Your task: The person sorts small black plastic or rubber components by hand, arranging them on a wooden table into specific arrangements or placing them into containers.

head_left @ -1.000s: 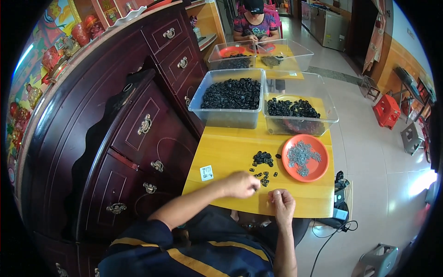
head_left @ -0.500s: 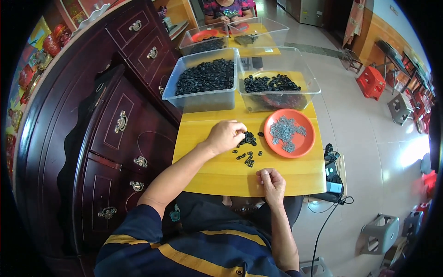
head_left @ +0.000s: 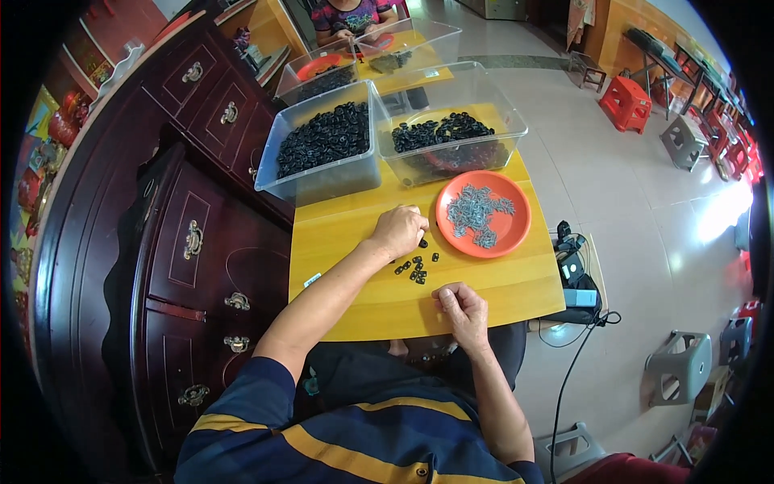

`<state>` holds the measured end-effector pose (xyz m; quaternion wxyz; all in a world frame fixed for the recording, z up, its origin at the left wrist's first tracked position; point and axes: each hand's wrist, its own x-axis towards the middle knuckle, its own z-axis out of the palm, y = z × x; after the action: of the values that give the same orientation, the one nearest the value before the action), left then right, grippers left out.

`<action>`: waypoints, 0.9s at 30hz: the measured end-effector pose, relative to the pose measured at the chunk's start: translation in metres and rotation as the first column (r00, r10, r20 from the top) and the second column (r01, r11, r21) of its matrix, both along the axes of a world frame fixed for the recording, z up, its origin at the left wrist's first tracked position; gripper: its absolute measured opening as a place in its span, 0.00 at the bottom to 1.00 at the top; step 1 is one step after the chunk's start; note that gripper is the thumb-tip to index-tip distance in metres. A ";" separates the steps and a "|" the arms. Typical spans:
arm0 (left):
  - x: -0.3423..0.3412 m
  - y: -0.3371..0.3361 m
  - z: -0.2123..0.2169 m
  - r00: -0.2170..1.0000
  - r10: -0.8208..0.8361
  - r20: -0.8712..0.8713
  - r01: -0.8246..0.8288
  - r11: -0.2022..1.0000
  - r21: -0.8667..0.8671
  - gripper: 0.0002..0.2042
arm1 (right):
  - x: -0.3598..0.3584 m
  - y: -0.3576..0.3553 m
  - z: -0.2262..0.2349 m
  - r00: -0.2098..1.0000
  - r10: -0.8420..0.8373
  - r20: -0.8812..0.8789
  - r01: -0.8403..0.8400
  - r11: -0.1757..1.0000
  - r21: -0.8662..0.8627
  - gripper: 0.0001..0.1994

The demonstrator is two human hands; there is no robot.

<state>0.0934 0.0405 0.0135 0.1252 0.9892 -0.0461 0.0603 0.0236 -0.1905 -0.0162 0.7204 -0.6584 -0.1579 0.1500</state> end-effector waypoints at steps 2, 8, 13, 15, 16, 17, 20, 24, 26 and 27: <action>-0.002 0.000 0.000 1.000 0.000 -0.002 0.000 1.000 -0.011 0.06 | 0.000 -0.001 0.004 1.000 0.002 -0.009 -0.002 1.000 -0.015 0.09; -0.009 0.003 0.007 0.999 -0.015 -0.049 0.014 1.000 -0.022 0.06 | 0.000 -0.001 0.007 1.000 -0.004 -0.003 0.004 1.000 -0.003 0.09; -0.010 0.000 0.015 0.995 -0.001 -0.102 0.001 1.000 0.003 0.05 | -0.001 0.001 -0.002 0.999 -0.017 0.032 0.016 1.000 0.008 0.09; -0.011 0.001 0.015 0.995 0.002 -0.097 -0.002 1.000 0.005 0.04 | -0.002 0.001 0.004 1.000 -0.013 0.024 0.012 1.000 0.010 0.09; -0.013 0.003 0.015 0.997 0.004 -0.073 -0.009 0.998 -0.063 0.04 | -0.001 0.000 0.007 1.000 0.013 0.000 -0.013 1.000 -0.018 0.09; -0.014 0.002 0.016 0.999 0.002 -0.050 -0.009 0.991 -0.134 0.04 | -0.001 -0.002 0.010 0.999 0.031 -0.026 -0.033 0.998 -0.048 0.10; -0.018 -0.003 0.022 0.994 0.010 -0.107 -0.065 0.845 -0.531 0.04 | 0.001 -0.002 0.004 0.997 0.010 -0.077 -0.011 1.000 -0.005 0.09; -0.031 -0.020 0.037 0.941 -0.105 -0.322 -0.214 0.554 -0.805 0.03 | 0.001 0.001 -0.004 0.983 -0.018 -0.181 0.045 0.988 0.149 0.07; -0.039 -0.033 0.034 0.924 -0.154 -0.349 -0.234 0.493 -0.838 0.04 | 0.003 -0.001 -0.004 0.961 0.005 -0.276 0.071 0.962 0.264 0.08; -0.042 -0.039 0.033 0.908 -0.198 -0.369 -0.258 0.430 -0.865 0.04 | 0.004 -0.001 -0.003 0.960 -0.003 -0.280 0.080 0.962 0.263 0.08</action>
<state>0.0511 0.0012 0.0462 0.6391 0.7561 0.0393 -0.1354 0.0276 -0.1912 -0.0197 0.8217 -0.5293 -0.0607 0.2023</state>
